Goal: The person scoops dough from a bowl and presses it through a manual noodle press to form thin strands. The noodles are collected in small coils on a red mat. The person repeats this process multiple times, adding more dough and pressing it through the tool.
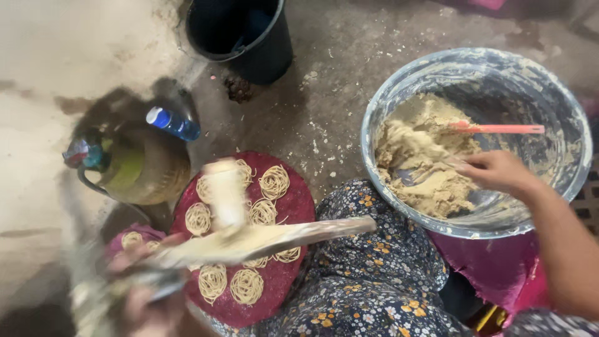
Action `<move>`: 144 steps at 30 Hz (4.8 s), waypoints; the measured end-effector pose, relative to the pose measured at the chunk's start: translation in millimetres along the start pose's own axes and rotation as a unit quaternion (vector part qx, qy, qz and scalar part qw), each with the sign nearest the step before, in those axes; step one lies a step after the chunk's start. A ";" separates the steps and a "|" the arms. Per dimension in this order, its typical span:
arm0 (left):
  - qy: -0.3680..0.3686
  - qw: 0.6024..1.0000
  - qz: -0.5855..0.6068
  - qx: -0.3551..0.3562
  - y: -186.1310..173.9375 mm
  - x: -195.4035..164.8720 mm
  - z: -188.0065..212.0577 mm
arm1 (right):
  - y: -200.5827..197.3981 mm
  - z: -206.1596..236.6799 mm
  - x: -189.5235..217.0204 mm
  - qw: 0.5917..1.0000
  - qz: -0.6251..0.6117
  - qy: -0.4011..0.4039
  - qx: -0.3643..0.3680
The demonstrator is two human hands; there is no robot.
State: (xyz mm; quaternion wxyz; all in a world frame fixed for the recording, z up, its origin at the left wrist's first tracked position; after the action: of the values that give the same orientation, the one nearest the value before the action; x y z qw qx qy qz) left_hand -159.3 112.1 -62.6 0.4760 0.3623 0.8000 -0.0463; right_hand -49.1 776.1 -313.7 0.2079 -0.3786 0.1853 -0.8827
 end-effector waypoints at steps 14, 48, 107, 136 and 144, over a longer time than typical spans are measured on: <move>-0.300 0.804 -0.462 0.225 138.1 102.5 -95.4 | 13.9 105.8 197.9 0.925 0.261 -0.206 0.185; -0.187 0.839 -0.504 0.081 90.8 91.0 -81.8 | -20.8 160.3 294.0 0.820 0.497 -0.254 -0.132; -0.136 0.858 -0.471 0.152 114.2 250.4 -149.9 | -21.6 207.5 235.4 0.878 -0.062 -0.382 -0.281; -0.166 0.868 -0.454 0.117 101.3 261.8 -140.4 | 59.7 200.1 252.4 0.836 -0.017 -0.447 -0.318; -0.134 0.837 -0.522 0.095 96.4 257.4 -137.7 | 81.4 184.6 218.9 0.856 0.035 -0.387 -0.340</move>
State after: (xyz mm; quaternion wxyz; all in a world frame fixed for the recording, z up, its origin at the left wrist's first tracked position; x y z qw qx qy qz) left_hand -272.7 378.4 -166.5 0.4470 -0.0753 0.7904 -0.4121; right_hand -30.2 564.9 -104.7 0.1523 -0.7299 0.3918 -0.5390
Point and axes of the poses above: each hand's wrist, its own z-axis away from the middle knuckle, its own y-axis out of the palm, x = y × z, the point moved 8 cm from there along -z, towards the middle knuckle, and after that the axes turned 11 degrees about x, right-handed, at the moved point
